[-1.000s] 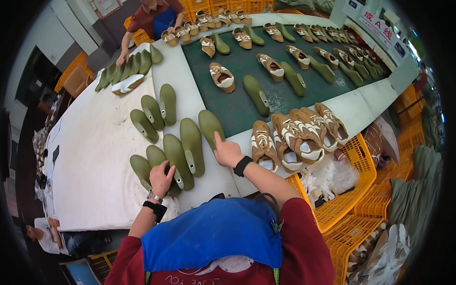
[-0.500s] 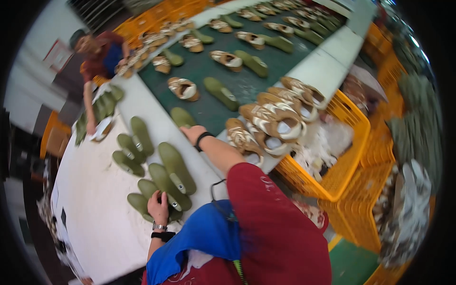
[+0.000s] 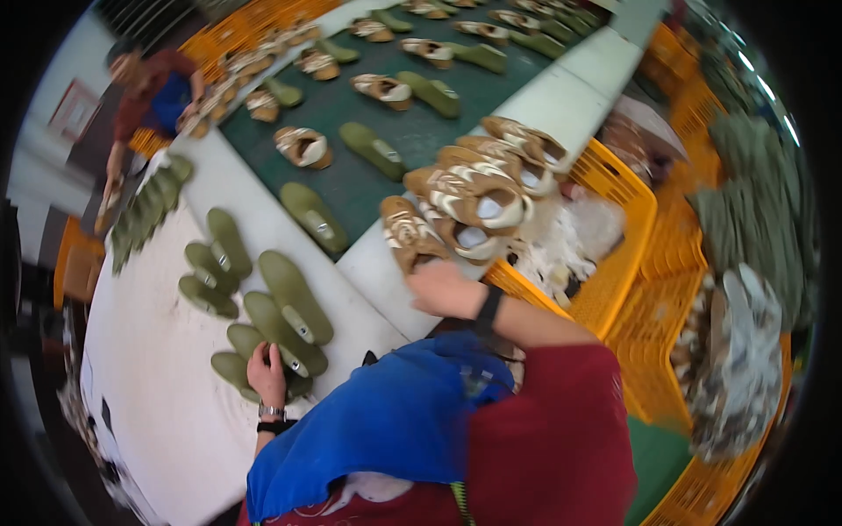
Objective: The recorder is organizing shoes and shoe lasts on a factory workbench, periodically retrieving more shoes from a large bag.
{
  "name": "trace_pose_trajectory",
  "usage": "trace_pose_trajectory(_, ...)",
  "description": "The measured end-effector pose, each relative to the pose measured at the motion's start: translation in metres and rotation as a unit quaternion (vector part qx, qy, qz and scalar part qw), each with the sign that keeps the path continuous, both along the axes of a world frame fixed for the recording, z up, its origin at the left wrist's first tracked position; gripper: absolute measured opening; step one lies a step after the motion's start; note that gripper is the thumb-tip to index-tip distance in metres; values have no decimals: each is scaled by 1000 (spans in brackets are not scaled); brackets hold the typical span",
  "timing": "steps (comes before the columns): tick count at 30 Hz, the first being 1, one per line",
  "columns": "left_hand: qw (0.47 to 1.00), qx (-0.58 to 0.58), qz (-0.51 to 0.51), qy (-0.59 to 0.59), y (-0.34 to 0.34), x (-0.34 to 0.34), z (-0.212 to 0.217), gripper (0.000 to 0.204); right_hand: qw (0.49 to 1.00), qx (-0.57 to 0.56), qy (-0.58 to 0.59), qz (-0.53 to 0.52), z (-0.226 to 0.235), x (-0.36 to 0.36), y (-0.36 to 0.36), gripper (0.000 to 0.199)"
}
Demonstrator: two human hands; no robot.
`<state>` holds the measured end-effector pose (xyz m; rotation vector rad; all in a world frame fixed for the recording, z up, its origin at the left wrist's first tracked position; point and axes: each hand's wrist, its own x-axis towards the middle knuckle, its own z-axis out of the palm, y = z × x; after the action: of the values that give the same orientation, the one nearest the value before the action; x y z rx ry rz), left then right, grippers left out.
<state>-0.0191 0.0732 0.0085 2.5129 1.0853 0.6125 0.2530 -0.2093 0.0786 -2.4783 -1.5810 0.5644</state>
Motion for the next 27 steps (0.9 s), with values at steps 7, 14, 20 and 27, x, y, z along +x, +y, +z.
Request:
trace_pose_trajectory(7,999,49,-12,-21,-8,16,6,26,992,80,-19,-97,-64,-9,-40,25)
trace_pose_trajectory(14,997,31,13,-66,-4,0,0,19,961,193,137,-143,2,-25,16,22)
trace_pose_trajectory(20,991,-20,-6,-129,2,-14,-4,20,938,280,198,-45,26,-73,92,26)
trace_pose_trajectory(27,953,-46,204,-218,69,-107,-33,37,983,127,63,120,-2,-91,108,22)
